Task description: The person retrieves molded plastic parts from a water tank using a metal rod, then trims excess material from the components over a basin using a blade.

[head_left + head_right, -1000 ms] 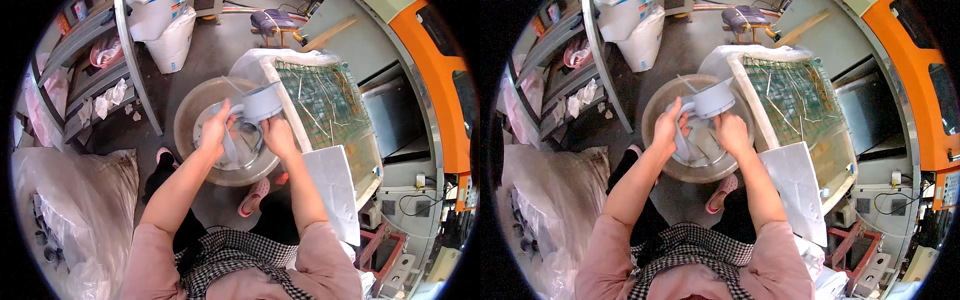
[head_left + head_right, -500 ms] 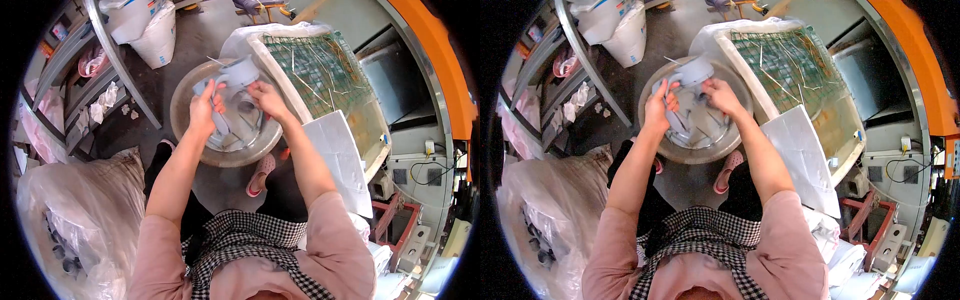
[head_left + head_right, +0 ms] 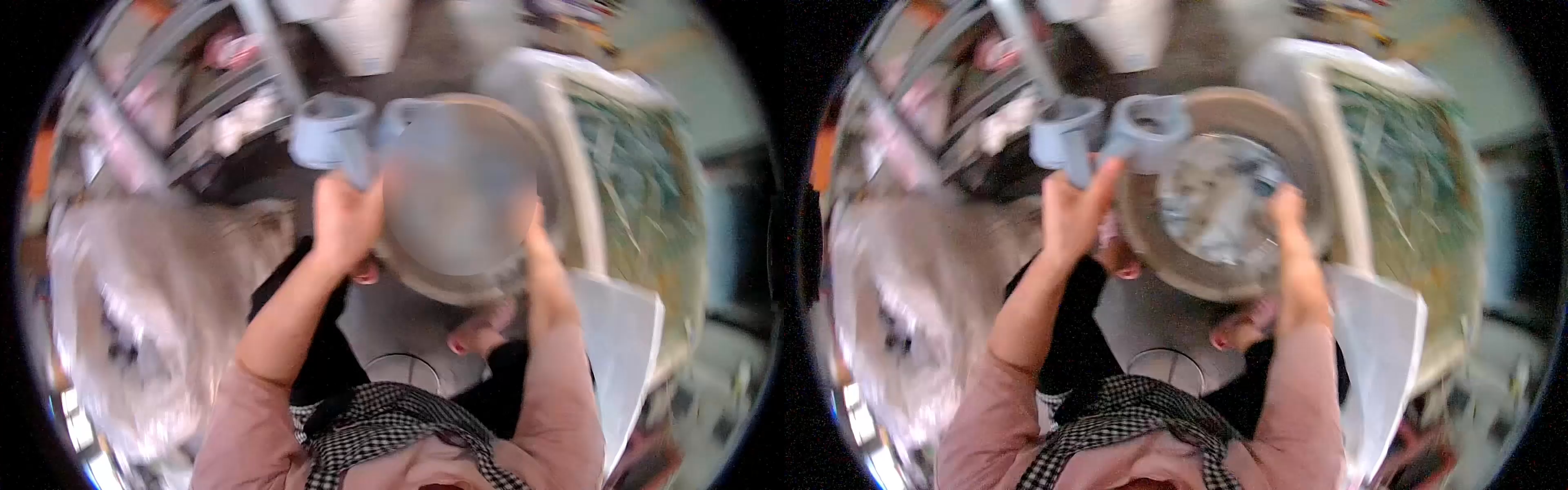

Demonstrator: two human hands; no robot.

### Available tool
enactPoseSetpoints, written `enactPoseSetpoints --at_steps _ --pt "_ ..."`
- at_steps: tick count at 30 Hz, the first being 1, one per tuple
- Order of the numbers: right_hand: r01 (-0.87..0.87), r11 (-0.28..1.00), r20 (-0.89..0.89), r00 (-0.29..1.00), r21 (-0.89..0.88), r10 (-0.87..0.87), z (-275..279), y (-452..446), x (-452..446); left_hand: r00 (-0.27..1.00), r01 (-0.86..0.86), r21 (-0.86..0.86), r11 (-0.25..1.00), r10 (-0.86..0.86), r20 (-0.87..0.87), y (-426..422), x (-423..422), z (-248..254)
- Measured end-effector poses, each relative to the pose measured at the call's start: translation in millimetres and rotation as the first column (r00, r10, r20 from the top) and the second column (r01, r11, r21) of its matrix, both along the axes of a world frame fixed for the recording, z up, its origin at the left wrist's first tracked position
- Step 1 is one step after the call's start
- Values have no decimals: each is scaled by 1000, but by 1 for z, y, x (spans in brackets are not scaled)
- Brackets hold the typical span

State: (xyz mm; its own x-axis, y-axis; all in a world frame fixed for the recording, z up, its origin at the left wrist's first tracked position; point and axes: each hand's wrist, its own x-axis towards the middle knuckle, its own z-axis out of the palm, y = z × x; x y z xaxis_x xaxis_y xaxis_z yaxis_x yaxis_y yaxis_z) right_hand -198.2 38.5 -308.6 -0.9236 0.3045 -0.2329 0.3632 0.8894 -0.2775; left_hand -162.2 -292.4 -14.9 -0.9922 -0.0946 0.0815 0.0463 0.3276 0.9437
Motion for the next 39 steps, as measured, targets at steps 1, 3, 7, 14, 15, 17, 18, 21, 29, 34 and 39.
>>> enactPoseSetpoints --at_steps 1,3,7,14,15,17,18,21,29,34,39 --pt "-42 999 -45 998 7 42 -27 13 -15 998 -12 2 1000 13 -54 -7 0 4" --pt "-105 994 -116 987 38 109 -74 37 -37 990 -101 122 987 112 -86 -20 2 27" --pt "-264 952 -94 956 152 280 -128 62 -66 842 -427 -11 904 393 -370 -130 28 68" --pt "-150 986 -24 988 72 152 8 -5 -25 403 -915 -239 325 764 -504 -378 116 177" --pt "-163 984 -51 985 78 167 9 1 -31 326 -930 -305 204 840 -433 -423 125 184" --pt "-187 981 -322 933 -48 162 5 24 -35 18 -863 -468 -188 916 -401 -510 137 176" --pt "-126 990 -351 931 -58 98 22 19 -37 -19 -808 -542 -232 929 -370 -526 134 164" --pt "-233 856 -410 912 -461 28 83 26 -45 191 -824 -508 -249 723 -664 -425 90 127" --pt "-186 374 -352 822 -909 -448 274 -72 43 983 183 24 983 -183 19 -25 7 -26" --pt "-329 110 -333 762 -938 -556 286 -84 67 813 349 500 792 -521 258 55 29 0" --pt "-362 284 -460 713 -888 -530 276 -84 67 653 12 951 310 -723 227 67 39 -3"
